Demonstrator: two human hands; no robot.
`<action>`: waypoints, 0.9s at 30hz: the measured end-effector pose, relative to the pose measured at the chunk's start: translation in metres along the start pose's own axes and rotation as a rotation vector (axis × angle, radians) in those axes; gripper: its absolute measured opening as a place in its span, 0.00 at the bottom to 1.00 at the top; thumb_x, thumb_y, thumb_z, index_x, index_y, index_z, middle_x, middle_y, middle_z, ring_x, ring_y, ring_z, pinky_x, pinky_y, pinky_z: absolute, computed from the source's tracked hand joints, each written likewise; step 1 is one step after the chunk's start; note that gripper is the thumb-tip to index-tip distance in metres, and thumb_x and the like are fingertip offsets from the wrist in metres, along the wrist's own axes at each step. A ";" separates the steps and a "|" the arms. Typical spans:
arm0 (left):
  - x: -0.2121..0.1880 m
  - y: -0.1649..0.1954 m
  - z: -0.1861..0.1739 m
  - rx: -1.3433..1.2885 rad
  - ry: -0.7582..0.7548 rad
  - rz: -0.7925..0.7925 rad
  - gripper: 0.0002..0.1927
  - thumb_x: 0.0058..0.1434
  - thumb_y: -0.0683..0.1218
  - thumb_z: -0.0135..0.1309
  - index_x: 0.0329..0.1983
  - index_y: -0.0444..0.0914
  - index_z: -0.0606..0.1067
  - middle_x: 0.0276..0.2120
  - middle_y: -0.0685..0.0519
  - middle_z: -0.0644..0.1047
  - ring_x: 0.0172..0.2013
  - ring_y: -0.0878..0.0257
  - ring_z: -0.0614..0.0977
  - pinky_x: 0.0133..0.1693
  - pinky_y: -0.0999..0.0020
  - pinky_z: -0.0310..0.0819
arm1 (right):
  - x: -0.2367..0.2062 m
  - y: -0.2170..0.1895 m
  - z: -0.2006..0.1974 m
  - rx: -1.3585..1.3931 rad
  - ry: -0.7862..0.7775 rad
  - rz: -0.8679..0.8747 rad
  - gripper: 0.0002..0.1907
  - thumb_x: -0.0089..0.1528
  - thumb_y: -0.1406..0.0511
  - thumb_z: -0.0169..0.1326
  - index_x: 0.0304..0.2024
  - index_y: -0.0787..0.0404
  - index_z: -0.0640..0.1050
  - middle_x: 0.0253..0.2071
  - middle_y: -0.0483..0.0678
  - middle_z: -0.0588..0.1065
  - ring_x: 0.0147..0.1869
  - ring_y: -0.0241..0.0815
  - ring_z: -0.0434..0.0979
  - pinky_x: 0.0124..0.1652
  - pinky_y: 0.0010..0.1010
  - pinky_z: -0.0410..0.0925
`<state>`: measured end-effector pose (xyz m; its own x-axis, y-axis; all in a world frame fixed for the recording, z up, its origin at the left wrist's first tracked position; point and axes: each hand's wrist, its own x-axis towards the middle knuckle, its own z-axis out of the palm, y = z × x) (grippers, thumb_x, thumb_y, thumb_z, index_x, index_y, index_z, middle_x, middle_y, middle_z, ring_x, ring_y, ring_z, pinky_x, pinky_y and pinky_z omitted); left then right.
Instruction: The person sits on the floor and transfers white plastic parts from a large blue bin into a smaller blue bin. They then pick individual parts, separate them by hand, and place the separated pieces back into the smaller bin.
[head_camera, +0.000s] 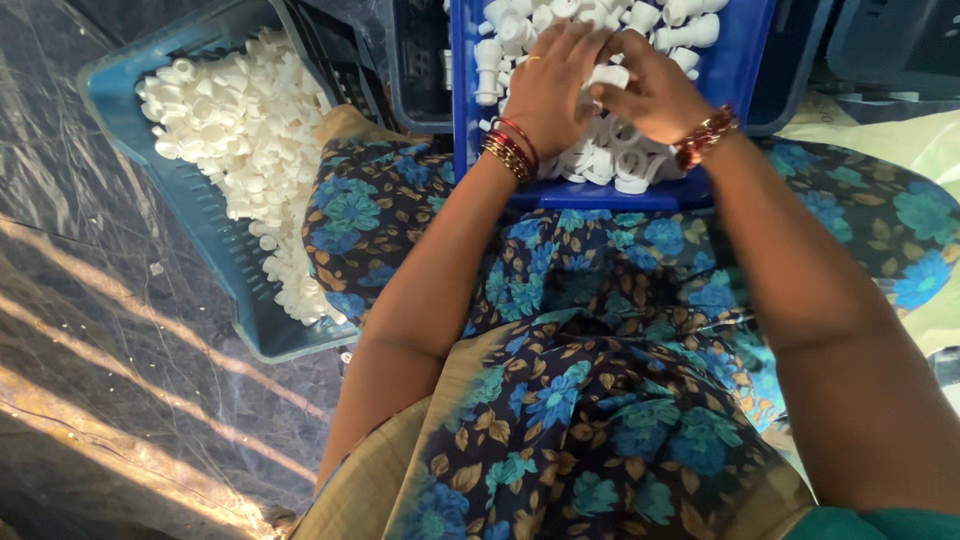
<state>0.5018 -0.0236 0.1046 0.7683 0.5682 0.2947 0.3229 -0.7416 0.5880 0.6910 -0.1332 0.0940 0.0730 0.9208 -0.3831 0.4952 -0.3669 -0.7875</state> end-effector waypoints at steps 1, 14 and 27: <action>0.001 0.001 -0.001 -0.081 -0.082 -0.065 0.37 0.44 0.44 0.63 0.60 0.39 0.68 0.51 0.43 0.77 0.54 0.38 0.73 0.52 0.46 0.70 | -0.001 -0.003 -0.003 0.207 -0.020 -0.037 0.24 0.70 0.54 0.56 0.62 0.58 0.68 0.40 0.51 0.75 0.35 0.42 0.74 0.34 0.31 0.66; -0.002 -0.014 0.016 -0.612 0.005 -0.294 0.25 0.65 0.52 0.61 0.57 0.38 0.64 0.45 0.46 0.77 0.45 0.50 0.84 0.47 0.59 0.77 | -0.013 0.002 0.026 -0.669 -0.051 0.003 0.26 0.54 0.54 0.67 0.49 0.59 0.76 0.47 0.60 0.73 0.48 0.61 0.77 0.45 0.51 0.72; -0.002 -0.009 0.009 -0.599 -0.084 -0.315 0.25 0.63 0.49 0.64 0.55 0.36 0.67 0.42 0.45 0.79 0.45 0.47 0.84 0.47 0.58 0.76 | -0.007 -0.014 -0.009 0.699 0.246 -0.275 0.14 0.72 0.67 0.67 0.54 0.69 0.79 0.44 0.46 0.78 0.45 0.31 0.78 0.47 0.20 0.73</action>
<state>0.5030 -0.0215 0.0920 0.7360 0.6769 -0.0046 0.1956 -0.2063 0.9587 0.6912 -0.1329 0.1119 0.2563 0.9636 -0.0766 -0.1292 -0.0444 -0.9906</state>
